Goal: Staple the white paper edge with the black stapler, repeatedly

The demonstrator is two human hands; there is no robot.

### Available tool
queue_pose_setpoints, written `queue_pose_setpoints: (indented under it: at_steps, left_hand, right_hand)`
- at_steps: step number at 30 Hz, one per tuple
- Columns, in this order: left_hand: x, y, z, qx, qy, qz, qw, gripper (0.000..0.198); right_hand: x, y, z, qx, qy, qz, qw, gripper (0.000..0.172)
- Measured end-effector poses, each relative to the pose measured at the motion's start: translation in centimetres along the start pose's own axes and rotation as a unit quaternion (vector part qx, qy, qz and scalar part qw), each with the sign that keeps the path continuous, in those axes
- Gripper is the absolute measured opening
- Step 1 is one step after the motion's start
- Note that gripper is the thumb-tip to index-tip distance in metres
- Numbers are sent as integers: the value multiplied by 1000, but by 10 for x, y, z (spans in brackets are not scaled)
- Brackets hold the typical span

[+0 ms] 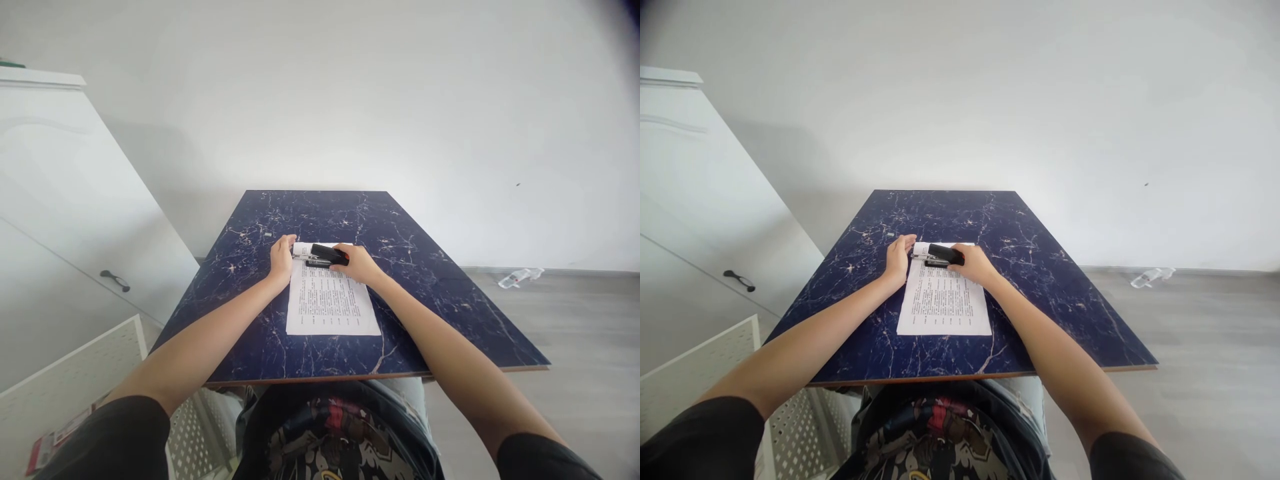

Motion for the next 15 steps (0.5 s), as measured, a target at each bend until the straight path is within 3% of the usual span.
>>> queue_pose_setpoints:
  at_steps: [4,7,11,13,15]
  left_hand:
    - [-3,4,12,-31,-39,27,998,36]
    - [-6,6,22,-111,-46,38,992,29]
    - [-16,-3,25,-286,93,-19,954,21]
    - [-24,-11,27,-363,175,-86,911,25]
    - [-32,-16,30,-412,209,-141,875,29]
  right_hand:
    - [-2,-1,-2,5,12,26,1000,27]
    - [-6,6,-12,-7,40,94,995,31]
    - [-15,14,-35,-60,168,188,966,26]
    - [-19,12,-44,-94,245,192,946,25]
    - [-23,7,-50,-130,309,168,927,31]
Point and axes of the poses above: each hand's wrist, its own x-axis towards the middle knuckle, its own y-axis out of the back of the hand, z = x × y, the point moved 3 cm from there along x, towards the middle knuckle, and after that the axes turned 14 degrees about x, right-handed, at the moved point
